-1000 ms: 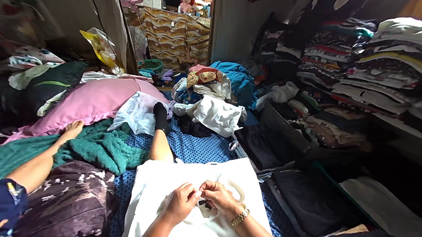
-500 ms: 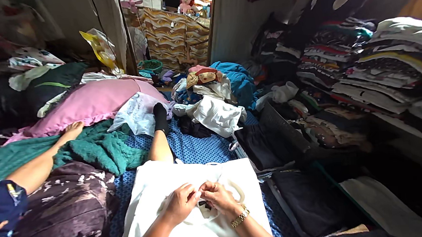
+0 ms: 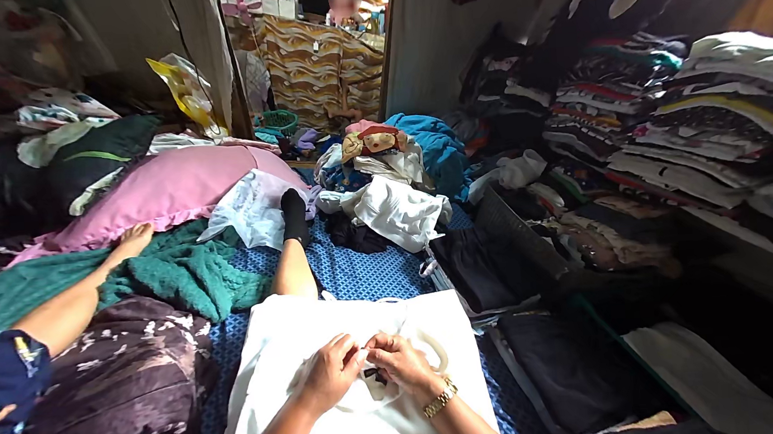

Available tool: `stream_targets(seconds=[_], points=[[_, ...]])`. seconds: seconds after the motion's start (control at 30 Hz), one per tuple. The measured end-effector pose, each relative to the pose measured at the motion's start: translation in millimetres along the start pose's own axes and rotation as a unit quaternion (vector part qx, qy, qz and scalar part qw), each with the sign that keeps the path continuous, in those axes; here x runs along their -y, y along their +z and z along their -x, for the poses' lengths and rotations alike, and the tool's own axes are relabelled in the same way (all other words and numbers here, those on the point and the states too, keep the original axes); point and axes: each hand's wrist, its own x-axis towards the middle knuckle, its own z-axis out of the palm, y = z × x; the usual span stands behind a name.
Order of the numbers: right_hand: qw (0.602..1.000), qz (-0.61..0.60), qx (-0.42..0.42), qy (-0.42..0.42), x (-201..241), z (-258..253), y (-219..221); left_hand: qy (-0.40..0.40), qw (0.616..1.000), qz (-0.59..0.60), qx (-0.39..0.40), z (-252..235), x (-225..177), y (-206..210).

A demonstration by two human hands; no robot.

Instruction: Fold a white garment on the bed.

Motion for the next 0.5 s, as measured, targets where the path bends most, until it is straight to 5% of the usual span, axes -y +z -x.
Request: stream_targets(seconds=[0.5], points=[[1.0, 0.008, -0.004, 0.03, 4.1, 1.9, 0.9, 0.004, 1.0, 0.009, 0.014, 0.8, 1.1, 2.2]])
